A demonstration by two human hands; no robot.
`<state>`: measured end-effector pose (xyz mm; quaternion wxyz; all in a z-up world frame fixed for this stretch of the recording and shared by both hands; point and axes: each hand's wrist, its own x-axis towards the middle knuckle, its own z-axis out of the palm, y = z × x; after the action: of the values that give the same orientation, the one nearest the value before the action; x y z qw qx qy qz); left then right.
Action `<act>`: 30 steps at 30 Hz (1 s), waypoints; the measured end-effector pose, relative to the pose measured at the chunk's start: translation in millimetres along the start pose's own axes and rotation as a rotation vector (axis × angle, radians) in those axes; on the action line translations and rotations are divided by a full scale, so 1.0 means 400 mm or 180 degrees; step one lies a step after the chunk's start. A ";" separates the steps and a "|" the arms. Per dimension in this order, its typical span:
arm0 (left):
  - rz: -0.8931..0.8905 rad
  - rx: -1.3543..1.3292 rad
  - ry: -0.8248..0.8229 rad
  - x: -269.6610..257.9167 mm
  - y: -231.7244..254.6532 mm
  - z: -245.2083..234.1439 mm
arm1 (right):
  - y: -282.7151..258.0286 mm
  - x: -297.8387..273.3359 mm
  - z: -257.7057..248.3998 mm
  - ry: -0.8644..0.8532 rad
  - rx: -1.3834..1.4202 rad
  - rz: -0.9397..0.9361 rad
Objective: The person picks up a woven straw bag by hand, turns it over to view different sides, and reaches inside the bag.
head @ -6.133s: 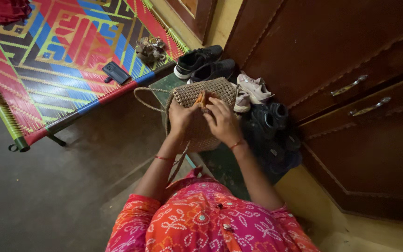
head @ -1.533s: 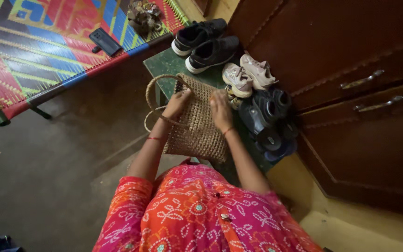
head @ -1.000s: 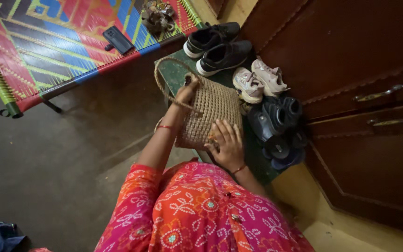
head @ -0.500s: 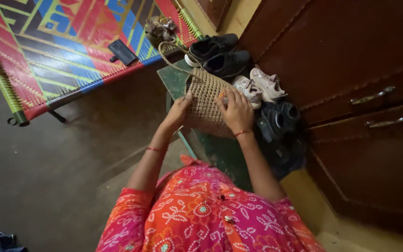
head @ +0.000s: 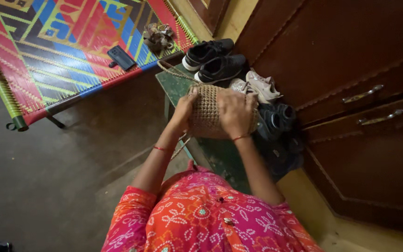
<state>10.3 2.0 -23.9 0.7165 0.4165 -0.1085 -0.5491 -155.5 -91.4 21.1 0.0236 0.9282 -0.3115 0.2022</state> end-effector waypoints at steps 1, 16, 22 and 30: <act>-0.0024 0.0042 0.0031 0.026 -0.019 -0.015 | 0.044 0.001 0.004 0.0119 -0.0130 0.0096; -0.0032 0.0171 0.0492 0.160 -0.093 -0.152 | -0.213 -0.036 0.116 0.0606 0.0618 -0.0809; -0.0135 -0.0631 -0.0100 0.083 0.002 -0.078 | -0.180 -0.111 0.108 0.0600 0.0731 -0.1321; -0.0293 -0.0028 0.0118 0.124 -0.064 -0.105 | -0.165 0.008 0.107 0.0681 -0.0334 -0.1011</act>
<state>36.8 -22.9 -83.7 0.6942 0.4280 -0.0735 -0.5741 -98.9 -47.2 -11.4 0.1366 0.9364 -0.1670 0.2769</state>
